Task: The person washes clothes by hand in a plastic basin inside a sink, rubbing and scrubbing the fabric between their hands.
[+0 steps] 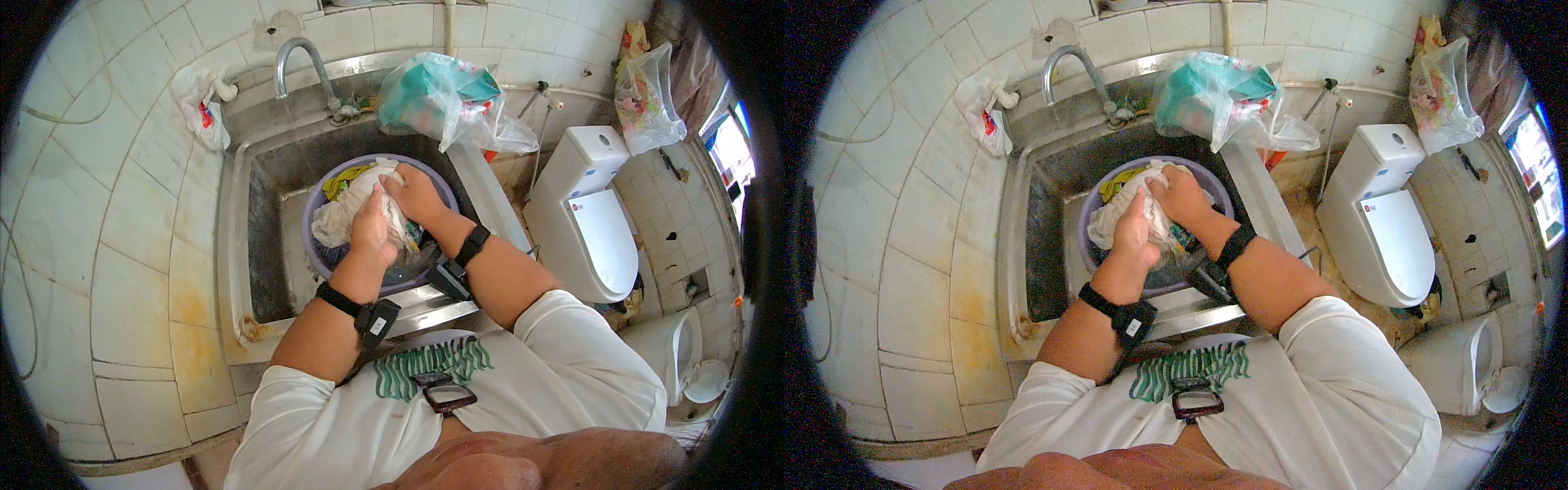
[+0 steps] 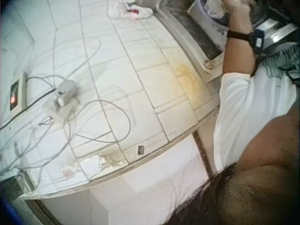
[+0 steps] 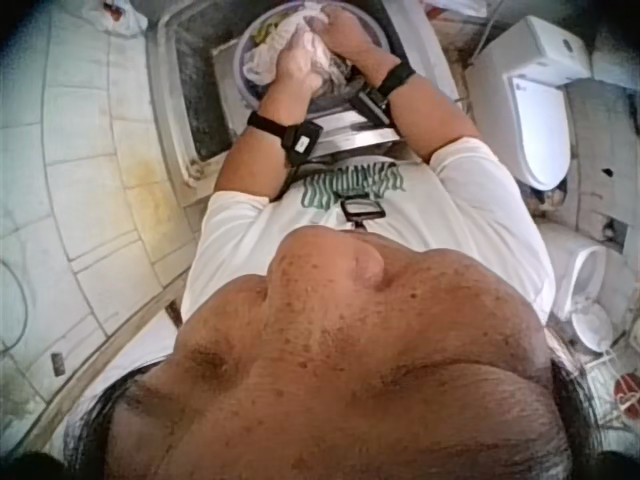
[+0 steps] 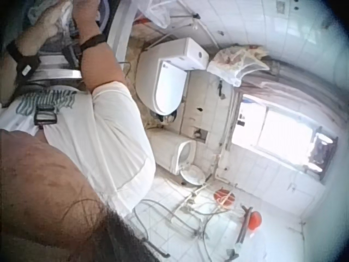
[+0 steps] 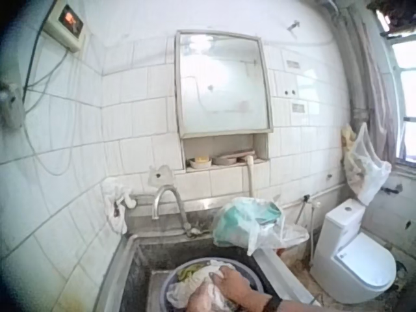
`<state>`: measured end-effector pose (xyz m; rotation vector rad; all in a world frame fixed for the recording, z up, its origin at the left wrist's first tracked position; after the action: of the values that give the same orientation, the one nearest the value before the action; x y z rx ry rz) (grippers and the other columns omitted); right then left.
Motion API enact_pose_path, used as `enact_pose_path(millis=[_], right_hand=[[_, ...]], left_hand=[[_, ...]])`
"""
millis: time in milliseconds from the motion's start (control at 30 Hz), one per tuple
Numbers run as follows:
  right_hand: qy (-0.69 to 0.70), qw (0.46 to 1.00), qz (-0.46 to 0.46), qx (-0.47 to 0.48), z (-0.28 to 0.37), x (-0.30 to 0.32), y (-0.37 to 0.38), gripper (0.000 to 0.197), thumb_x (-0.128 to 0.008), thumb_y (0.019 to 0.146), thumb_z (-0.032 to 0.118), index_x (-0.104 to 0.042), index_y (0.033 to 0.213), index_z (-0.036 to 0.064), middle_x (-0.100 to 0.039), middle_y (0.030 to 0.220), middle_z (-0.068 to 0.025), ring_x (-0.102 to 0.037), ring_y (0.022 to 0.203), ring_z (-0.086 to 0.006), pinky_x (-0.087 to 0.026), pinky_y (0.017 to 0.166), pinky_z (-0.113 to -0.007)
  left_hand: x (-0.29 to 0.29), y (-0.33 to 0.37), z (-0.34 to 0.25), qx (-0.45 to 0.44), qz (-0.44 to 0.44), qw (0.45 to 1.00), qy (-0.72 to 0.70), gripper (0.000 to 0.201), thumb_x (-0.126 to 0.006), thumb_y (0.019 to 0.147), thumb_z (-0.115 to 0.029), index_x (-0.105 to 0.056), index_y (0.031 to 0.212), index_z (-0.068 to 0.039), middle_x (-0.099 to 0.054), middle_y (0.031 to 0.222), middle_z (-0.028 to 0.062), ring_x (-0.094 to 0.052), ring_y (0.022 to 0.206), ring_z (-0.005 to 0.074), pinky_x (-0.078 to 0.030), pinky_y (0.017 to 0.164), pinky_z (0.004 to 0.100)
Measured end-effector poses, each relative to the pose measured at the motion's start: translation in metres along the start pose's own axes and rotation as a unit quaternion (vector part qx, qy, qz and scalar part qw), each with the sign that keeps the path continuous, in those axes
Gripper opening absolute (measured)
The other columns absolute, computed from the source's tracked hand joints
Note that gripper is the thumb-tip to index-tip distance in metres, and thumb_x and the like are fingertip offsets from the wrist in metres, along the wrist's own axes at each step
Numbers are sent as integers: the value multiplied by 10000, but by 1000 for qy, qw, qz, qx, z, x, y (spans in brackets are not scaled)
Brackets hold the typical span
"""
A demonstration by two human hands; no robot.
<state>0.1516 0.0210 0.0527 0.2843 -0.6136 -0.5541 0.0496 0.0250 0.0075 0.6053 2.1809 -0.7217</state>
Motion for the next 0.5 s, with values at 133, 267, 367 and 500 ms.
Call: enact_pose_path(millis=[133,267,367,500], right_hand=[[84,995,-49,-36,-11,13,7,310,-593,861,290,-544,821,-14,-568,746,-139,-534,679,-241,-432,617,-352],[194,972,-49,-128,-9,18,2,284,-611,865,289,-555,845,11,-554,736,-33,-515,665,-106,-425,590,-276],[284,945,-37,-156,-2,18,0,337,-638,825,302,-558,831,-26,-579,736,-71,-526,668,-142,-437,587,-319],[280,948,52,-145,-10,3,-1,346,-651,806,301,-586,894,-26,-607,784,-87,-544,674,-135,-447,587,-300]], left_hand=[[9,6,-2,-5,-29,992,121,391,-575,884,-233,-483,1213,-42,-585,1120,98,-579,998,270,-471,841,459],[9,6,-10,-22,-18,994,106,361,-576,878,-168,-485,1202,-37,-587,1097,111,-593,963,280,-492,803,451],[18,1,-37,-132,-75,984,90,363,-576,878,-143,-450,1191,-9,-561,1110,120,-585,948,257,-495,786,402],[15,-13,-60,-260,-113,958,41,296,-559,883,-117,-448,1136,-11,-553,1079,111,-585,924,250,-494,786,385]])
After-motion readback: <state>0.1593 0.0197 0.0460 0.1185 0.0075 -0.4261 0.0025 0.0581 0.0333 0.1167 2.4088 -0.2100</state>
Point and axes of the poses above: each hand's wrist, its own y-axis towards the middle knuckle, its own x-axis out of the back of the hand, z = x × y, the point moved 7 cm from there along y, towards the middle knuckle
